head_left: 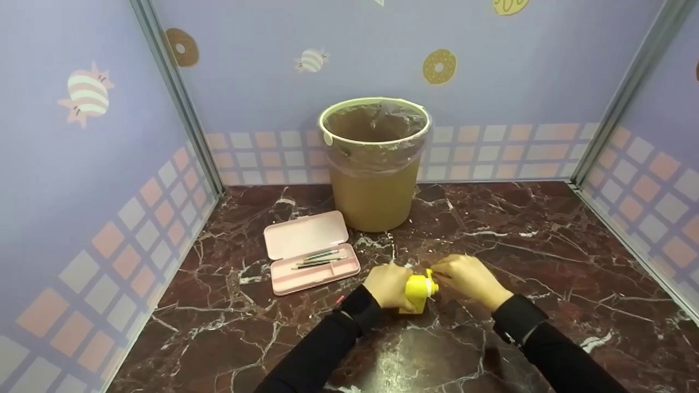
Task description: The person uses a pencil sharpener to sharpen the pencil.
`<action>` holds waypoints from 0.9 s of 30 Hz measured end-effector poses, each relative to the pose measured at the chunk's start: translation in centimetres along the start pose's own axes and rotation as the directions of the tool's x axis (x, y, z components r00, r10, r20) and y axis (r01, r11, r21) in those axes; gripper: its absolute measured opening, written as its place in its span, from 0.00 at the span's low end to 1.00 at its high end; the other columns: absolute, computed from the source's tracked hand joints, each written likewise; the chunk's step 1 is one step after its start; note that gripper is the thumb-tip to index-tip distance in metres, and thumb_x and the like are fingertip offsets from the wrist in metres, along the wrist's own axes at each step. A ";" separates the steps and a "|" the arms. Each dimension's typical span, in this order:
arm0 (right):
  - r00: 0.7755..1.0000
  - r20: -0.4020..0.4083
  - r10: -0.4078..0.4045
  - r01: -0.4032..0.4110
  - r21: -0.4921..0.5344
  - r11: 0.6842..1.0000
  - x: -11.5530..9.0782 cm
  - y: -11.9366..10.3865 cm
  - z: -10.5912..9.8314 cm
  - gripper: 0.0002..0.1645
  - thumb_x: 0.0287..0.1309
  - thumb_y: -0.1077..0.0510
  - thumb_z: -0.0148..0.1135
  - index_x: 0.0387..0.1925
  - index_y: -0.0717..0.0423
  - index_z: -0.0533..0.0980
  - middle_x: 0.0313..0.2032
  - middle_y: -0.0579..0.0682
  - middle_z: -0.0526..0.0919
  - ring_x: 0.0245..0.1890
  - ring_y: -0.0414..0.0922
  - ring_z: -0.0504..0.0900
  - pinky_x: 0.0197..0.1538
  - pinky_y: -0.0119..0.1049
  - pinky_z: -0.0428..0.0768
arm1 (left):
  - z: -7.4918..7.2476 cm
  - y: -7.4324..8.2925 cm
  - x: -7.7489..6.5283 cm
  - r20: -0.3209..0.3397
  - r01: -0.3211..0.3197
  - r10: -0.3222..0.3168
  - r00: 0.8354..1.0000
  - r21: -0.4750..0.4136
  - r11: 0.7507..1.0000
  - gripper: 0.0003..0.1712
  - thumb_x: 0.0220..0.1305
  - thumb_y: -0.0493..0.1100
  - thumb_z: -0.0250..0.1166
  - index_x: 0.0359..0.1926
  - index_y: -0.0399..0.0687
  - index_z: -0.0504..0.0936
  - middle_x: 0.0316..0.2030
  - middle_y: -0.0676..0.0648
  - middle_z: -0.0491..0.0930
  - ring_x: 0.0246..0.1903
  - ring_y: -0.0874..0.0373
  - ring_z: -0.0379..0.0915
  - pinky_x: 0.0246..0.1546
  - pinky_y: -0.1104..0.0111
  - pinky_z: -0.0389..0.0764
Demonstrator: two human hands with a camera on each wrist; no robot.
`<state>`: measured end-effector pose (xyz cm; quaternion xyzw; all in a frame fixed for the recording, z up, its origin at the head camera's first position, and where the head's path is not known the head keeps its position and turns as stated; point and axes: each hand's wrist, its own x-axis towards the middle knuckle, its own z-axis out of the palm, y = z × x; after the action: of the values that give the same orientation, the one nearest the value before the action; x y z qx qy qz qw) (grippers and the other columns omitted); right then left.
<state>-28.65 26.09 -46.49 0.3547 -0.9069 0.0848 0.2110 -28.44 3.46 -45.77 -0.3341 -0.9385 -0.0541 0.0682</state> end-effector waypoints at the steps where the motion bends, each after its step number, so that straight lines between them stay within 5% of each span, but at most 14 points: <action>1: 1.000 0.007 0.001 -0.001 0.011 1.000 -0.2 0.1 0.3 0.06 0.55 0.61 0.73 0.37 0.54 0.88 0.33 0.50 0.91 0.32 0.48 0.89 0.38 0.44 0.87 | 0.0 0.1 0.0 -0.002 -0.002 0.002 1.000 -0.003 1.000 0.30 0.36 0.62 0.84 0.37 0.51 0.85 0.32 0.50 0.88 0.31 0.53 0.84 0.29 0.62 0.83; 6: 1.000 0.026 -0.002 0.000 0.052 0.999 -0.9 0.1 1.2 0.09 0.54 0.62 0.73 0.39 0.53 0.89 0.34 0.50 0.92 0.32 0.48 0.90 0.39 0.45 0.87 | -0.1 0.3 -0.1 0.004 0.008 -0.008 1.000 -0.001 1.000 0.30 0.36 0.62 0.84 0.37 0.51 0.85 0.32 0.50 0.88 0.30 0.54 0.84 0.30 0.63 0.83; 13: 0.999 0.049 -0.019 0.015 0.086 0.996 -1.4 -0.2 1.7 0.06 0.49 0.65 0.74 0.27 0.52 0.84 0.28 0.47 0.90 0.28 0.46 0.87 0.35 0.43 0.84 | -0.1 0.2 0.0 0.012 0.013 -0.013 1.000 -0.002 1.000 0.30 0.37 0.61 0.83 0.38 0.50 0.85 0.33 0.50 0.89 0.32 0.53 0.85 0.31 0.61 0.84; 20: 1.000 0.024 -0.005 0.002 0.142 0.990 -2.1 -0.9 2.2 0.14 0.52 0.61 0.75 0.18 0.52 0.78 0.20 0.44 0.83 0.20 0.37 0.76 0.27 0.34 0.78 | 0.0 0.1 -0.1 -0.023 0.017 -0.017 1.000 0.019 1.000 0.31 0.35 0.64 0.83 0.37 0.52 0.85 0.32 0.50 0.88 0.32 0.54 0.86 0.30 0.61 0.84; 27: 1.000 0.026 -0.003 -0.002 0.196 0.981 -3.1 -1.5 2.3 0.02 0.52 0.61 0.75 0.27 0.53 0.87 0.24 0.46 0.88 0.23 0.39 0.83 0.31 0.34 0.83 | 0.1 0.2 -0.1 -0.009 0.017 -0.017 1.000 0.000 1.000 0.32 0.35 0.65 0.83 0.36 0.51 0.85 0.32 0.50 0.89 0.31 0.54 0.85 0.29 0.62 0.84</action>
<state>-26.28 26.19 -49.89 0.3750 -0.8968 0.1689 0.1633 -28.28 3.59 -45.83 -0.3259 -0.9410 -0.0561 0.0723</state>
